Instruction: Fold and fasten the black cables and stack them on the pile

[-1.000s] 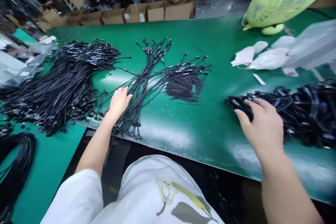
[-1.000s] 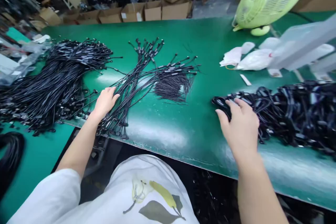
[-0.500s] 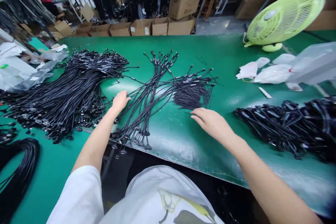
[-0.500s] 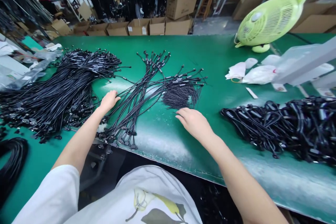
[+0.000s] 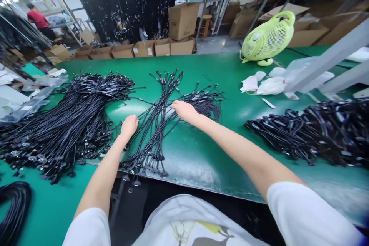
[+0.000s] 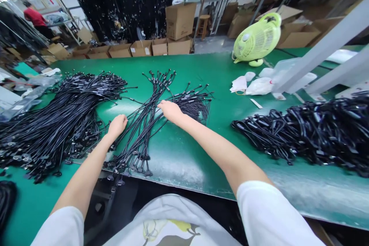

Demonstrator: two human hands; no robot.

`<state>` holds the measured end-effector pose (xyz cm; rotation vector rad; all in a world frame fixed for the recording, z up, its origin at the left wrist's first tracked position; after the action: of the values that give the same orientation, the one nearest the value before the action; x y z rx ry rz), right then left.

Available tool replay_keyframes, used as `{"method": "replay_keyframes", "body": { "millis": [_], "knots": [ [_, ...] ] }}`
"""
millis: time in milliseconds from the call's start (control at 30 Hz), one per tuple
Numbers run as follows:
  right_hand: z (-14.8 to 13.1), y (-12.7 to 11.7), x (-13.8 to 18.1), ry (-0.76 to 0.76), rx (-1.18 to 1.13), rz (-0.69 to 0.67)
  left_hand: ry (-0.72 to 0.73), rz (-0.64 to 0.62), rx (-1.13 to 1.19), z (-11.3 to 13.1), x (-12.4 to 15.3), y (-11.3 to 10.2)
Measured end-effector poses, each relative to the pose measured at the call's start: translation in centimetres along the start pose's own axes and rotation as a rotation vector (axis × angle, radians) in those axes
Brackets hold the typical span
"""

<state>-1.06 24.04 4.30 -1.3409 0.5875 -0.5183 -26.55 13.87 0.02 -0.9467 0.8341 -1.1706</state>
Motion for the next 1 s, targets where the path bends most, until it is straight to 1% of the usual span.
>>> {"method": "replay_keyframes", "body": {
  "millis": [100, 167, 200, 267, 300, 367, 433, 467, 533, 600, 633, 700, 733, 767, 800, 833, 867, 900, 933, 967, 1000],
  "knots": [
    [0.4, 0.4, -2.4, 0.021, 0.058, -0.004, 0.093, -0.03, 0.106, 2.5, 0.6, 0.8],
    [0.7, -0.1, -3.1, 0.022, 0.085, 0.015, 0.177, -0.072, 0.171, 4.7, 1.4, 1.5],
    [0.8, -0.8, -3.3, 0.02, 0.098, 0.036, 0.213, -0.092, 0.205, 5.7, 1.8, 1.8],
    [1.1, -2.8, -3.5, 0.014, 0.121, 0.103, 0.246, -0.138, 0.332, 7.5, 2.6, 2.0],
    [1.4, -4.3, -3.4, 0.005, 0.134, 0.166, 0.242, -0.159, 0.434, 8.1, 3.0, 1.8],
    [2.4, -7.7, -3.3, -0.006, 0.156, 0.348, 0.209, -0.165, 0.701, 8.9, 3.6, 0.8],
    [4.5, -11.0, -2.8, 0.035, 0.154, 0.551, 0.159, -0.105, 0.935, 8.7, 4.3, -0.9],
    [6.0, -12.4, -2.5, 0.09, 0.14, 0.627, 0.132, -0.057, 1.015, 8.3, 4.8, -2.0],
    [9.4, -14.2, -1.6, 0.226, 0.107, 0.689, 0.07, 0.049, 1.124, 6.8, 5.9, -4.5],
    [12.7, -14.9, -0.5, 0.311, 0.111, 0.682, 0.03, 0.156, 1.259, 4.9, 7.2, -7.4],
    [13.9, -15.1, 0.2, 0.334, 0.137, 0.667, 0.02, 0.196, 1.367, 3.9, 7.9, -8.9],
    [15.2, -14.9, 1.8, 0.368, 0.237, 0.61, 0.027, 0.235, 1.638, 2.3, 9.2, -11.3],
    [15.2, -14.5, 2.7, 0.378, 0.301, 0.548, 0.036, 0.232, 1.761, 1.9, 9.7, -12.1],
    [14.5, -13.9, 3.6, 0.376, 0.361, 0.462, 0.038, 0.217, 1.838, 1.9, 10.1, -12.6],
    [13.3, -13.0, 4.5, 0.357, 0.408, 0.365, 0.03, 0.197, 1.843, 2.3, 10.4, -12.7],
    [11.5, -12.0, 5.6, 0.304, 0.429, 0.253, 0.01, 0.174, 1.772, 3.1, 10.6, -12.4],
    [9.2, -10.8, 6.8, 0.211, 0.414, 0.138, -0.012, 0.153, 1.637, 4.4, 10.8, -11.7],
    [6.4, -9.7, 8.1, 0.104, 0.371, 0.054, -0.032, 0.125, 1.453, 6.1, 11.0, -10.6],
    [3.3, -8.6, 9.4, -0.076, 0.286, -0.063, -0.026, 0.092, 1.258, 8.0, 11.1, -9.3],
    [0.4, -8.1, 10.9, -0.245, 0.188, -0.112, 0.037, 0.096, 1.112, 10.1, 11.4, -8.1],
    [-1.8, -8.1, 12.2, -0.345, 0.114, -0.102, 0.127, 0.016, 1.019, 12.5, 11.6, -6.7]
  ]
}}
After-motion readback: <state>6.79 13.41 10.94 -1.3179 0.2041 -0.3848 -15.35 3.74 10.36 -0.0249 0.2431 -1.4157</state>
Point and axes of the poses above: each hand's wrist, its own x-axis away from the middle knuckle, its own y-axis out of the palm, z = x × y, the point moved 4 cm from there along -x, towards the middle knuckle, and after that the axes turned 13 degrees about x, right-handed, at the moved point
